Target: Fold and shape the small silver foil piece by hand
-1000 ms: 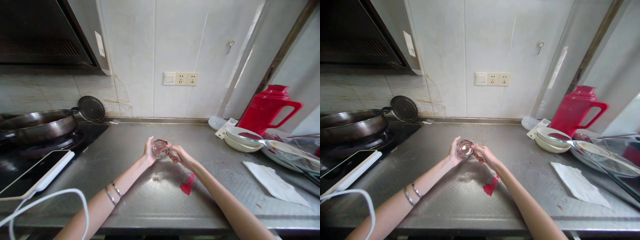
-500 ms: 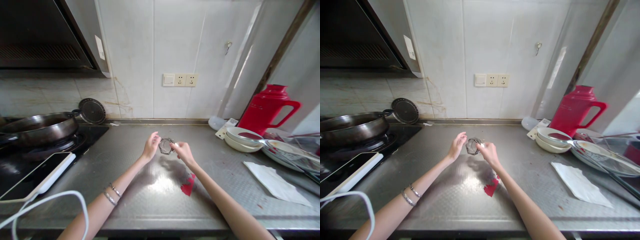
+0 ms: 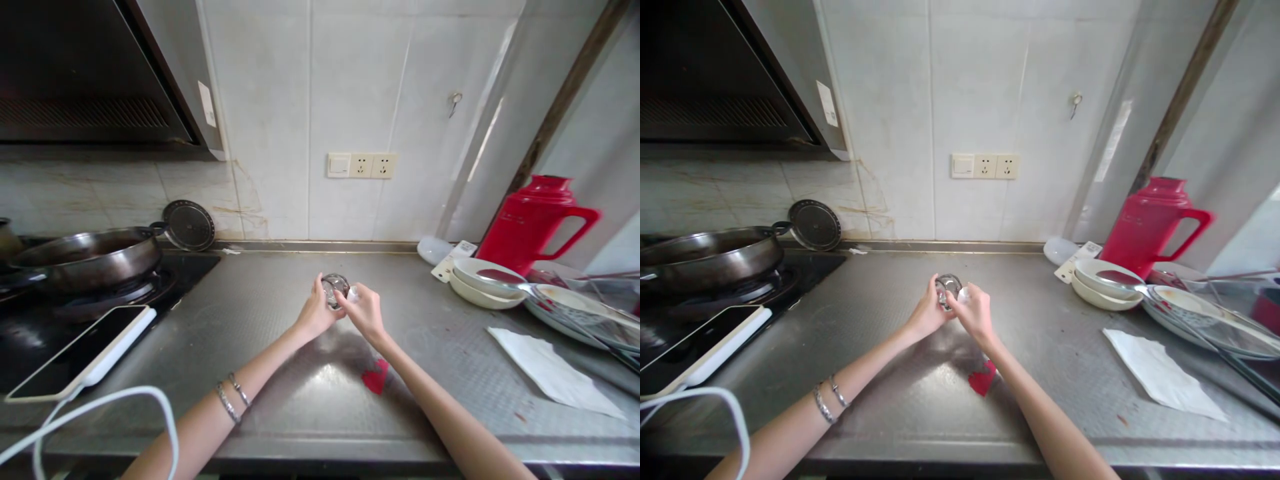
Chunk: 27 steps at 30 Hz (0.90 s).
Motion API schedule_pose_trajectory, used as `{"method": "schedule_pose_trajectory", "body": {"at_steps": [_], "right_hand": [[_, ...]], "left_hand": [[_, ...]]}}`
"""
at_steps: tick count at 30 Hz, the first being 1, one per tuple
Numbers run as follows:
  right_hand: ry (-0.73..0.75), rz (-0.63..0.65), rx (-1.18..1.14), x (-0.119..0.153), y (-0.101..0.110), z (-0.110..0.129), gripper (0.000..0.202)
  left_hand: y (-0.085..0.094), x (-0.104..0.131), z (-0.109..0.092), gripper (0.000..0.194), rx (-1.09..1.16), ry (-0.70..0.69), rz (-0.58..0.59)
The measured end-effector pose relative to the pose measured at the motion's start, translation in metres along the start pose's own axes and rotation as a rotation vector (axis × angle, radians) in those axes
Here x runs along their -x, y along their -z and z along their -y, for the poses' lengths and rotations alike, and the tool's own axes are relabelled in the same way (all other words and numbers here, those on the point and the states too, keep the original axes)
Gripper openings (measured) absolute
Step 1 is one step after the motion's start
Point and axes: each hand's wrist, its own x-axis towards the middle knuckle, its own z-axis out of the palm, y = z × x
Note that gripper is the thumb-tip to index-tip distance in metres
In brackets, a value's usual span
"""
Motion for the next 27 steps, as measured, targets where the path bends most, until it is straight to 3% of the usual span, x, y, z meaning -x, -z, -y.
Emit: {"method": "schedule_pose_trajectory", "body": {"at_steps": [10,16,23,27], "right_hand": [[0.128,0.043,0.042,0.003,0.000,0.005,0.026],[0.116,0.152,0.007,-0.003,0.007,0.011,0.032],[-0.206,0.292,-0.308,-0.014,0.020,-0.004,0.053],[-0.277,0.340,-0.459,-0.021,0.017,-0.018,0.048]], "left_hand": [[0.001,-0.003,0.001,0.077,0.136,-0.099,-0.038],[0.015,-0.007,0.001,0.074,0.078,-0.088,-0.040],[0.036,-0.004,0.003,0.078,0.087,-0.105,0.121],[0.040,0.002,0.007,0.078,0.047,-0.104,0.155]]}}
